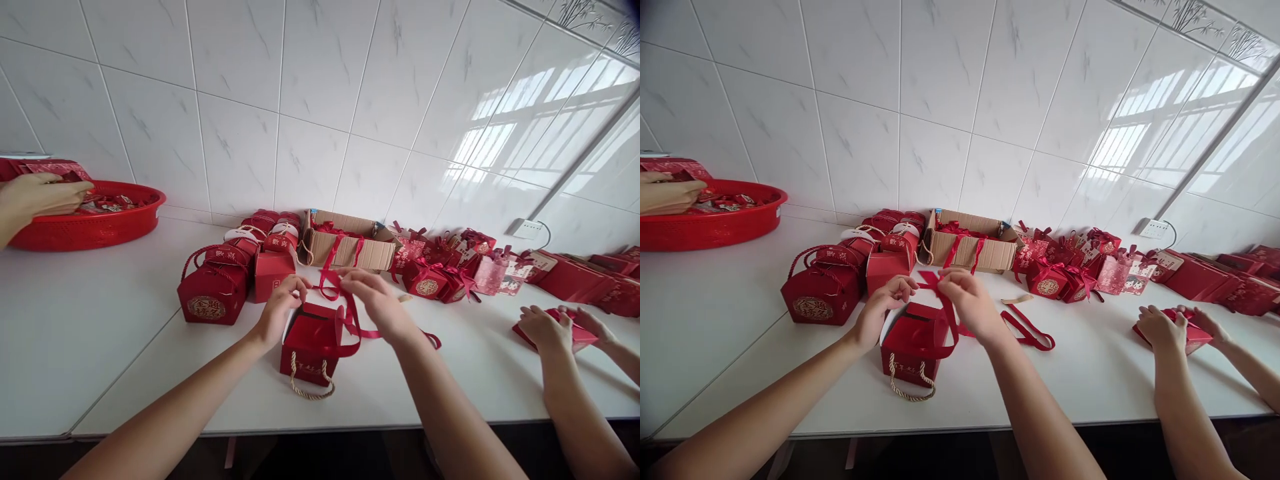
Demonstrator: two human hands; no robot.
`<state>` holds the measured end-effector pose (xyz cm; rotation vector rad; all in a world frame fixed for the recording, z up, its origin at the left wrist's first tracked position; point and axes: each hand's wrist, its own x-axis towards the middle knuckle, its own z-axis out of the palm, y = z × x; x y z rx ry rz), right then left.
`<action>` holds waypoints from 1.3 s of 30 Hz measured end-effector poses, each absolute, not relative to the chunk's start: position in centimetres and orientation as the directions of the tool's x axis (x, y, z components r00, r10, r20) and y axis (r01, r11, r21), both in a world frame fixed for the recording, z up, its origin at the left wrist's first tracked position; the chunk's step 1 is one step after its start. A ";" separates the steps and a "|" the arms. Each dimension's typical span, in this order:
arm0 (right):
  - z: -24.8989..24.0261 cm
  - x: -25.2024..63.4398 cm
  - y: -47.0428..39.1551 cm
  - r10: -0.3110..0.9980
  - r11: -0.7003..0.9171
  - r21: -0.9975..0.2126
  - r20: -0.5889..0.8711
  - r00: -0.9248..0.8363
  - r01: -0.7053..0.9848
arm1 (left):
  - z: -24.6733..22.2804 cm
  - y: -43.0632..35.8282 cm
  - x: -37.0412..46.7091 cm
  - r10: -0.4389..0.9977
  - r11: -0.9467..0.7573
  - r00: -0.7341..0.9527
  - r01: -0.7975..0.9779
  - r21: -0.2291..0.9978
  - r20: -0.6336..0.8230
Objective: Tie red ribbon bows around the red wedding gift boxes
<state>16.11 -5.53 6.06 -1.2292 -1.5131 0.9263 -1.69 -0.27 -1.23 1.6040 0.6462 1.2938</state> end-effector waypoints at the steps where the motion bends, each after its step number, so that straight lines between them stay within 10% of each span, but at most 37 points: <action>1: 5.4 15.7 -5.5 0.983 0.183 -0.940 0.169 -0.071 0.290 | -1.3 -0.3 -1.6 0.861 -0.395 0.267 -0.183 0.900 0.432; 26: 3.8 12.5 -5.0 0.974 0.137 -0.839 0.018 -0.225 0.526 | -1.3 -0.8 -0.7 0.938 -0.259 0.121 -0.377 0.889 0.324; 39: 3.7 12.7 -4.5 0.957 0.107 -0.847 -0.054 -0.285 0.521 | -0.4 -0.1 -1.9 0.874 -0.444 0.195 -0.054 0.894 0.446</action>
